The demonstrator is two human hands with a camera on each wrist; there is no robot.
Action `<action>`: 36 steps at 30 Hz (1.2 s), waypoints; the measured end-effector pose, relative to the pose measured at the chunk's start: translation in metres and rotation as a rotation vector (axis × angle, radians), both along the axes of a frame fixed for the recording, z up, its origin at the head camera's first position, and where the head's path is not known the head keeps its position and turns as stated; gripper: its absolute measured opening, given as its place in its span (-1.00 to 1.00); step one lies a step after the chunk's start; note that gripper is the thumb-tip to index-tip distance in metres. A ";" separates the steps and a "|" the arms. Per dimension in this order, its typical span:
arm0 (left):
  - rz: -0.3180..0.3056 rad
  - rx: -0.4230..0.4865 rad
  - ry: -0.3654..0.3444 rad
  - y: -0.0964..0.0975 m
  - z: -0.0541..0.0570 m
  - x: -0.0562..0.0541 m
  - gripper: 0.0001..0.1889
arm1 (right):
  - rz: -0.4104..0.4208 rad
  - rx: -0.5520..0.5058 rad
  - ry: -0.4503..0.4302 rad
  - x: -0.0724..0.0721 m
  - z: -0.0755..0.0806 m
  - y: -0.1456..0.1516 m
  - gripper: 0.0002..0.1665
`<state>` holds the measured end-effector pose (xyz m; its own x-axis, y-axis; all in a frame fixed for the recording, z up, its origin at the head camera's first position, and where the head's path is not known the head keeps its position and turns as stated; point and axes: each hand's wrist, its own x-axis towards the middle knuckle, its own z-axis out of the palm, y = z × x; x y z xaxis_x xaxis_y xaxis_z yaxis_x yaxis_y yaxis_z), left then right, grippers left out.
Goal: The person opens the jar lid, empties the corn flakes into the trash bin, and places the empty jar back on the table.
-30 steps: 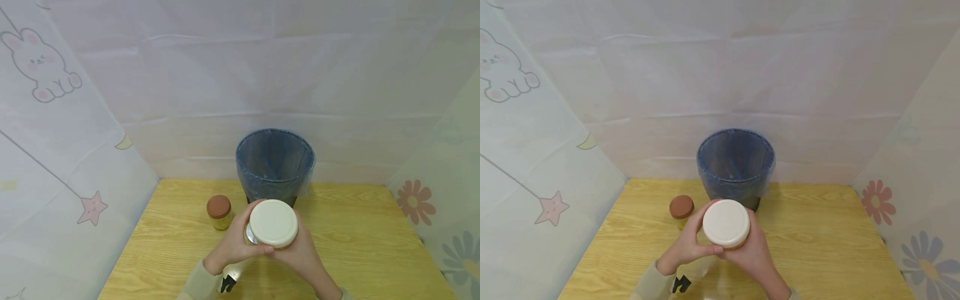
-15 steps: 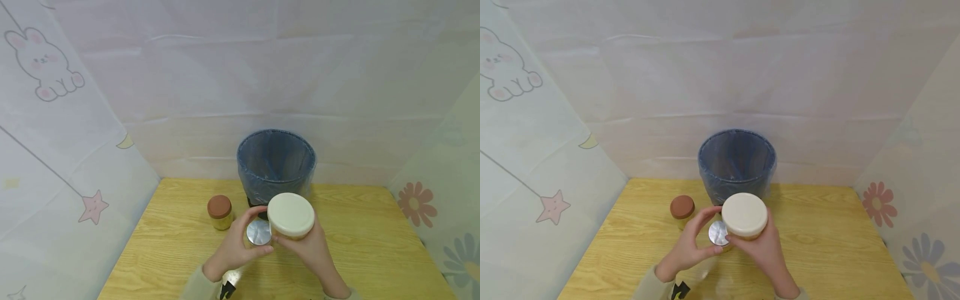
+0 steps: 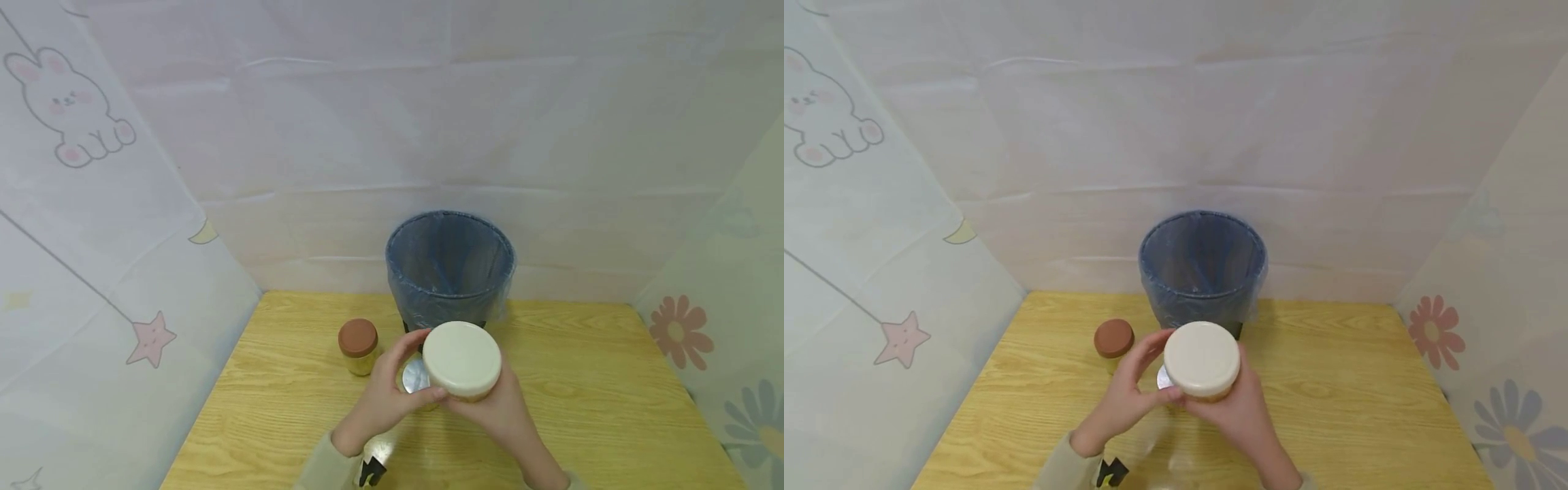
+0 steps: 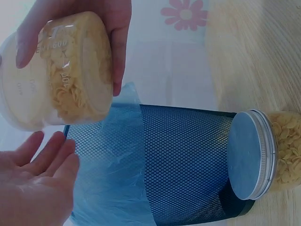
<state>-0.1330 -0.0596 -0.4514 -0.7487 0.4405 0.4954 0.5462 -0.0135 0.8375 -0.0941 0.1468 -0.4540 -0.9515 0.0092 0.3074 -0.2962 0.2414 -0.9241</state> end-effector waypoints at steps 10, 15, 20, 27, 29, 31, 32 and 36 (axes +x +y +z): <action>-0.080 -0.024 -0.109 0.000 0.004 0.000 0.15 | 0.090 0.029 0.038 0.004 -0.007 -0.012 0.21; -0.125 -0.003 -0.141 -0.001 0.007 -0.001 0.22 | 0.113 0.009 0.004 0.005 -0.006 -0.012 0.25; -0.126 0.008 -0.076 0.001 0.007 -0.001 0.21 | 0.082 -0.013 -0.018 0.005 -0.004 -0.010 0.31; -0.094 -0.019 -0.037 -0.002 0.005 0.000 0.07 | 0.040 -0.033 -0.019 0.003 -0.003 -0.003 0.37; -0.071 -0.030 -0.035 -0.003 0.006 0.002 0.02 | 0.022 -0.038 -0.023 0.002 -0.003 -0.002 0.37; -0.050 -0.035 -0.037 -0.005 0.006 0.004 -0.05 | 0.004 -0.038 -0.030 0.002 -0.004 -0.001 0.36; -0.041 -0.033 -0.033 -0.006 0.006 0.005 -0.10 | -0.011 -0.029 -0.029 0.002 -0.003 0.000 0.34; -0.038 0.005 -0.002 -0.007 0.006 0.006 -0.39 | -0.056 -0.002 -0.038 0.000 -0.003 0.002 0.32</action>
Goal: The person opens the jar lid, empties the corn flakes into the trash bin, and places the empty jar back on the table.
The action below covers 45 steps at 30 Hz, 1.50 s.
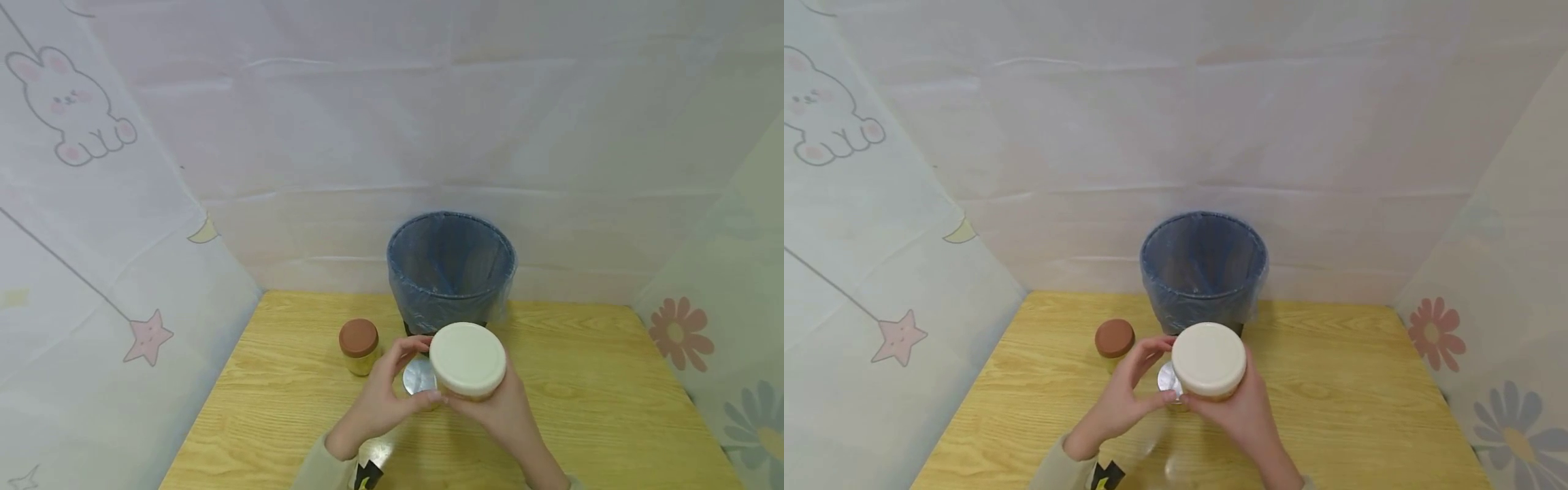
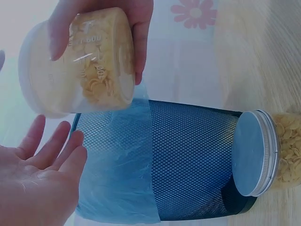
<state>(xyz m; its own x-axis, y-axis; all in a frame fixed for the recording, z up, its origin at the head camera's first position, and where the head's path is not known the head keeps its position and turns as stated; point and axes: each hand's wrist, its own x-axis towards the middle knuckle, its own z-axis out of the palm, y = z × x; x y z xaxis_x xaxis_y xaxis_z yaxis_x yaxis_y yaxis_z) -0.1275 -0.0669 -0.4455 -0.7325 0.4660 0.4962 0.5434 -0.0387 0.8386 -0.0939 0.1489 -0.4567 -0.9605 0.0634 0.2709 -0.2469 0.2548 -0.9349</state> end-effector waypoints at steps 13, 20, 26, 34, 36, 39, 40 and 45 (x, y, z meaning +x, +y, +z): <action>0.017 -0.013 -0.059 0.009 0.000 0.000 0.05 | 0.067 -0.006 0.024 0.003 -0.003 -0.005 0.28; -0.014 -0.010 -0.165 0.015 0.005 0.003 0.19 | 0.115 0.022 0.088 0.007 -0.005 -0.012 0.21; -0.009 0.003 -0.158 0.016 0.007 0.003 0.22 | 0.111 0.027 0.084 0.009 -0.005 -0.013 0.25; -0.031 0.031 -0.111 0.014 0.003 0.002 0.28 | 0.099 0.060 0.102 0.008 -0.006 -0.013 0.24; -0.034 0.030 -0.114 0.012 0.003 0.002 0.27 | 0.097 0.069 0.093 0.008 -0.007 -0.012 0.25; -0.034 0.021 -0.120 0.011 0.002 0.002 0.25 | 0.094 0.061 0.060 0.008 -0.007 -0.011 0.28; -0.033 0.018 -0.117 0.010 0.002 0.002 0.24 | 0.094 0.056 0.045 0.008 -0.007 -0.011 0.30; -0.030 0.017 -0.083 0.009 0.002 0.003 0.21 | 0.090 0.015 0.015 0.007 -0.007 -0.008 0.38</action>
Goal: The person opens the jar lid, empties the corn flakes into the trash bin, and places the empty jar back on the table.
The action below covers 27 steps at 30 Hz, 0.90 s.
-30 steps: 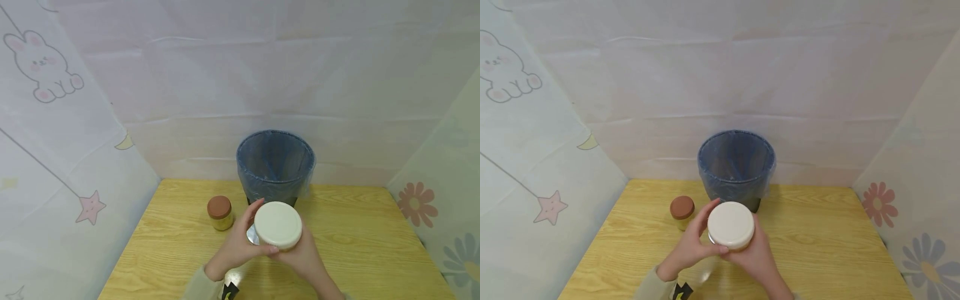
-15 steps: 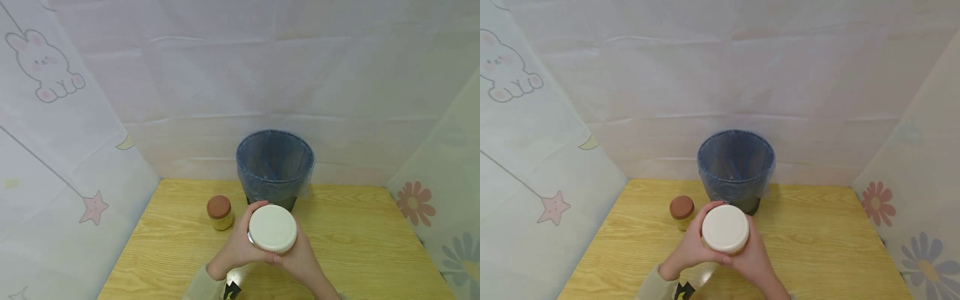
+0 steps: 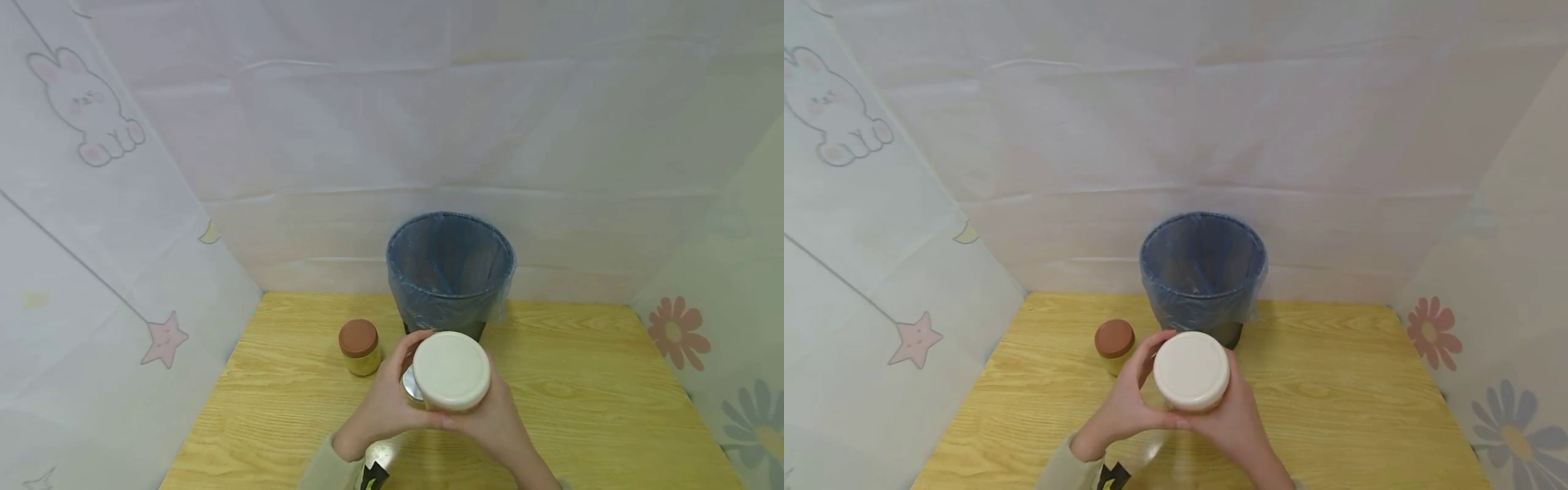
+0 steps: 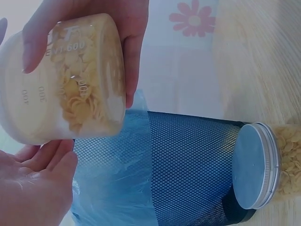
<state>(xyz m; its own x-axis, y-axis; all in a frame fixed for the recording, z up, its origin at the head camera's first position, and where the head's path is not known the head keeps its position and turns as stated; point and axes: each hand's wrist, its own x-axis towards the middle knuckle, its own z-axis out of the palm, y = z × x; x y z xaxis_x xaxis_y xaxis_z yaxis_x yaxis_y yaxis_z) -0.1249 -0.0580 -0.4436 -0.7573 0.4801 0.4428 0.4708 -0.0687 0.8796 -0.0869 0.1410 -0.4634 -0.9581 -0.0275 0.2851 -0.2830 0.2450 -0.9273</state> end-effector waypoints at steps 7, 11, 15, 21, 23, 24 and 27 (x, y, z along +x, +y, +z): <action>0.019 -0.021 0.084 -0.002 -0.001 0.002 0.20 | -0.014 -0.014 -0.020 -0.001 0.004 0.004 0.36; 0.030 -0.045 0.083 -0.003 -0.001 0.005 0.21 | -0.050 0.004 -0.020 -0.003 0.005 0.008 0.36; 0.049 -0.074 0.078 -0.003 0.001 0.009 0.21 | -0.084 0.016 -0.013 -0.005 0.005 0.012 0.36; 0.050 -0.062 0.127 -0.003 0.001 0.013 0.16 | -0.127 0.017 -0.004 -0.007 0.005 0.016 0.36; 0.052 -0.054 0.146 -0.003 0.000 0.014 0.08 | -0.136 0.022 -0.003 -0.007 0.005 0.017 0.36; 0.057 -0.048 0.151 -0.003 0.000 0.013 0.02 | -0.136 0.023 -0.004 -0.007 0.005 0.017 0.36; 0.080 -0.034 0.169 -0.002 -0.001 0.012 -0.14 | -0.127 0.014 -0.003 -0.007 0.006 0.017 0.37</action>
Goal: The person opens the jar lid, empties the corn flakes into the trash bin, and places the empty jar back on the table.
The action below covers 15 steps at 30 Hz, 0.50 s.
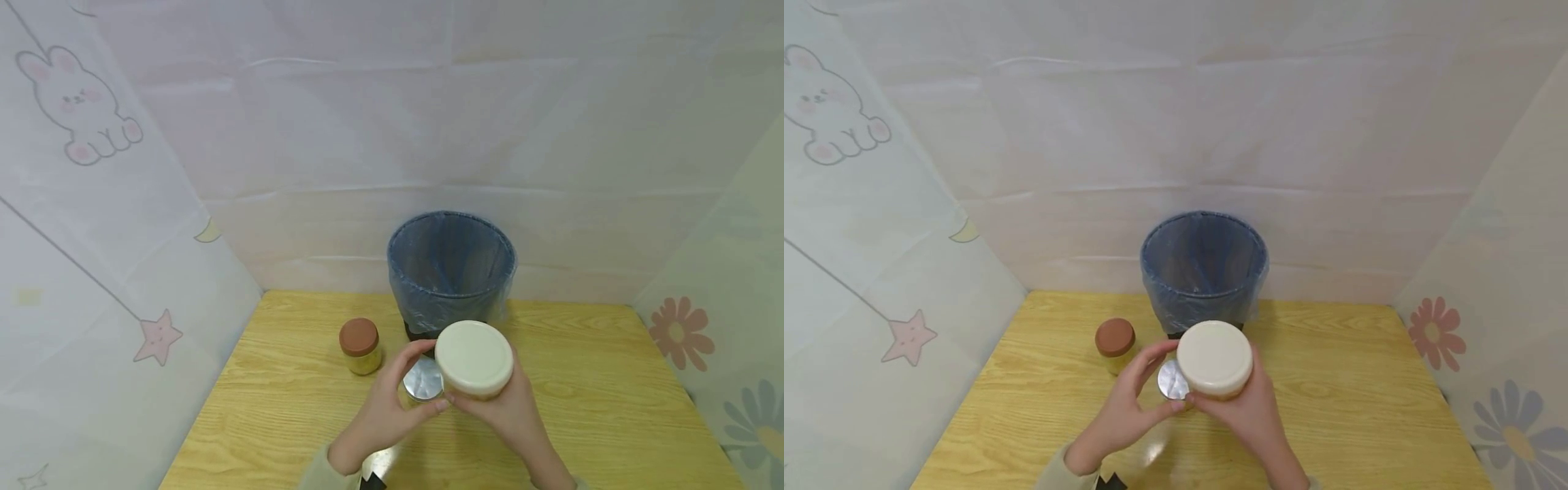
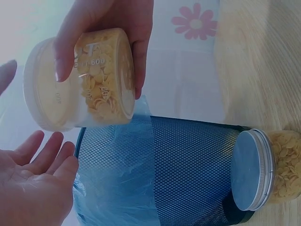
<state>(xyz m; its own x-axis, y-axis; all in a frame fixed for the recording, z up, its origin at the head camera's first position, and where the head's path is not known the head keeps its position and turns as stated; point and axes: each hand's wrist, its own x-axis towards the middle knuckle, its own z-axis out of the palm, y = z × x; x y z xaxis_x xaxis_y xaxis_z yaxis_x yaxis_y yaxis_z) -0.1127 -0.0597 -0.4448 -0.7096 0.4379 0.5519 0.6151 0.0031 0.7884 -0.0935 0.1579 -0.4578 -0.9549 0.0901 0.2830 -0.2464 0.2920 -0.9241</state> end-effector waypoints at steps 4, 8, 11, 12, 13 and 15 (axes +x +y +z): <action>0.050 -0.018 0.011 0.001 -0.001 -0.002 -0.23 | 0.019 -0.023 0.010 0.000 -0.001 -0.001 0.36; 0.089 -0.049 0.007 0.002 -0.001 -0.004 -0.24 | 0.037 -0.036 0.006 0.001 -0.002 -0.002 0.32; 0.080 -0.024 0.002 0.004 -0.002 -0.005 -0.24 | 0.046 -0.052 -0.009 0.002 -0.001 -0.003 0.32; 0.075 -0.010 0.001 0.005 -0.002 -0.006 -0.24 | 0.047 -0.053 -0.011 0.003 0.000 -0.004 0.32; 0.072 -0.001 -0.003 0.005 -0.002 -0.006 -0.22 | 0.051 -0.060 -0.010 0.003 0.000 -0.004 0.31; 0.070 0.011 -0.011 0.006 -0.002 -0.007 -0.17 | 0.052 -0.051 -0.002 0.004 0.000 -0.006 0.31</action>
<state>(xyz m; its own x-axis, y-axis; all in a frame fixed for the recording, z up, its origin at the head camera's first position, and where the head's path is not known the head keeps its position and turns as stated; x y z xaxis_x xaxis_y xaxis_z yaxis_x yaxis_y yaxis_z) -0.1194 -0.0538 -0.4467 -0.7448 0.3804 0.5483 0.6046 0.0369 0.7957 -0.0899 0.1521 -0.4576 -0.9592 0.0547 0.2774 -0.2582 0.2310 -0.9381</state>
